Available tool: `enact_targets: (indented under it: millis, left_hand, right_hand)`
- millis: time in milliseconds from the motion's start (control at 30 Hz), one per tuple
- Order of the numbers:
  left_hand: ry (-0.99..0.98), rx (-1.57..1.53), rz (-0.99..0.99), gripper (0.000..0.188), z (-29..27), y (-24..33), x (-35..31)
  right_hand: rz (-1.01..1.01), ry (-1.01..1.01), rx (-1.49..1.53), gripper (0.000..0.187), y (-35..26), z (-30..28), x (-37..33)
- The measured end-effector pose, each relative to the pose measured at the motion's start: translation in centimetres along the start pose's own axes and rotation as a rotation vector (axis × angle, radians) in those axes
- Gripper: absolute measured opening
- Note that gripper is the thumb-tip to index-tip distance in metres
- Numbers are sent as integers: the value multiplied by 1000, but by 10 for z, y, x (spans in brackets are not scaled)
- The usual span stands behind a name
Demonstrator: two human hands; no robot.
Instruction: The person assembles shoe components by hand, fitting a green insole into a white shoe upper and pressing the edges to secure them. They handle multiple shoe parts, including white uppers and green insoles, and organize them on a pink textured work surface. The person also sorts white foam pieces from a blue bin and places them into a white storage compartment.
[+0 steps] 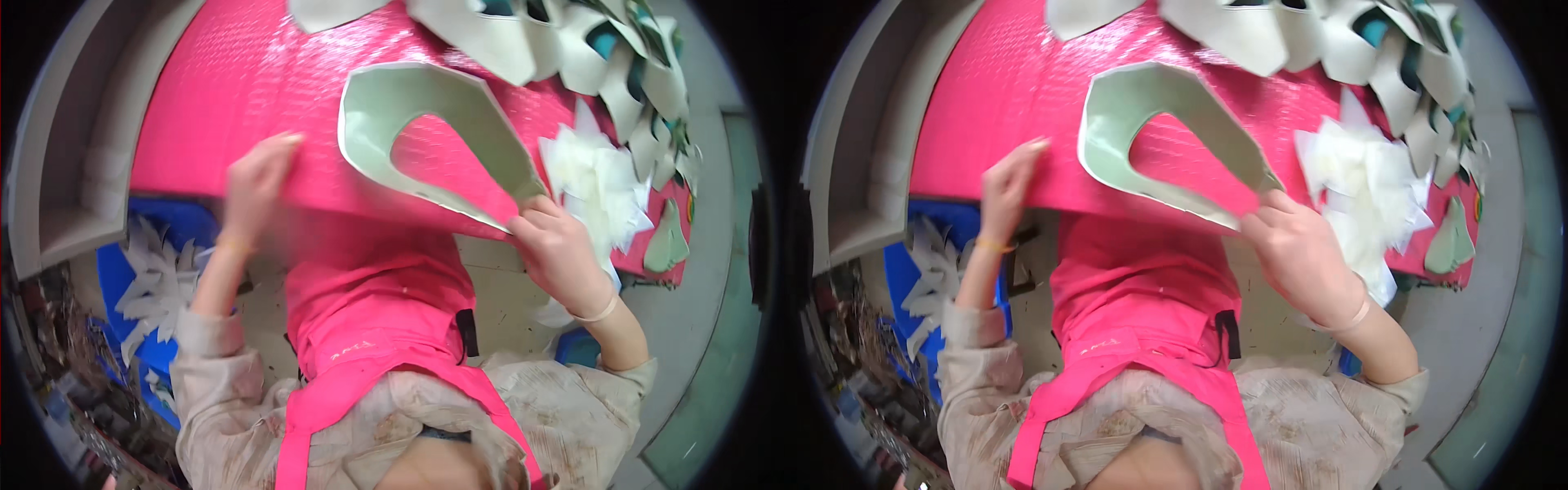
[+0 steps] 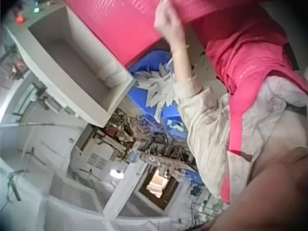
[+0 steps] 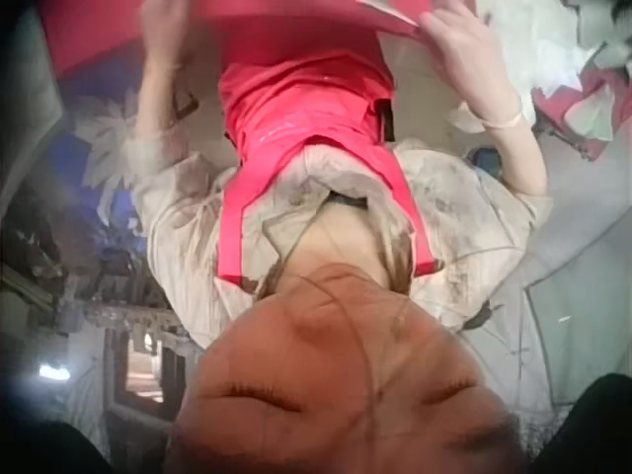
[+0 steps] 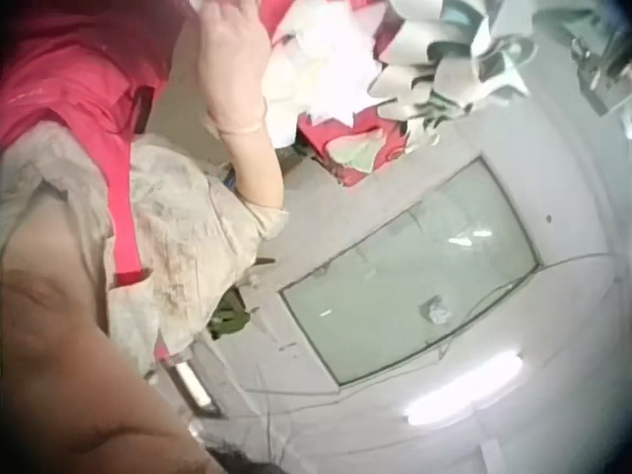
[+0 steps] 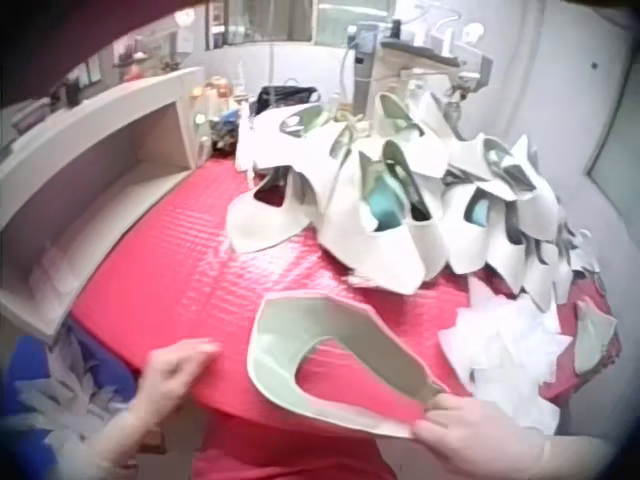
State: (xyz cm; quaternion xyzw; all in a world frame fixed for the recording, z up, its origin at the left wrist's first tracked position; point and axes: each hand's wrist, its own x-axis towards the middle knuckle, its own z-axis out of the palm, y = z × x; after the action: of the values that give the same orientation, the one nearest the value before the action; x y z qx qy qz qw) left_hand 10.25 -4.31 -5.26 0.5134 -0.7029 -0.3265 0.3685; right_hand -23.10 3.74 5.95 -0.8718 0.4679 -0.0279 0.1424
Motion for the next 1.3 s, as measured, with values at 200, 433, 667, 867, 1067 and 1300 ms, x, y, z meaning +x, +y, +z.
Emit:
enact_targets:
  millis: [200,433,667,867,1067,1300]
  left_hand:
    - [14,-12,-197,24,-36,1,-42]
    - [-222,445,98,15,19,49,-35]
    - [-332,604,242,20,39,82,-29]
    - [-321,633,272,20,56,89,-23]
    - [-278,292,474,23,68,70,-61]
    - [138,220,-172,15,6,-9,-200]
  right_hand:
    - [940,670,157,15,101,-102,-180]
    - [1306,805,-722,48,393,-75,-409]
    - [1327,165,-345,51,414,22,-407]
    - [1063,454,-573,64,344,29,-333]
    - [1291,391,-515,70,385,37,-385]
    - [914,160,-366,45,409,-56,-275]
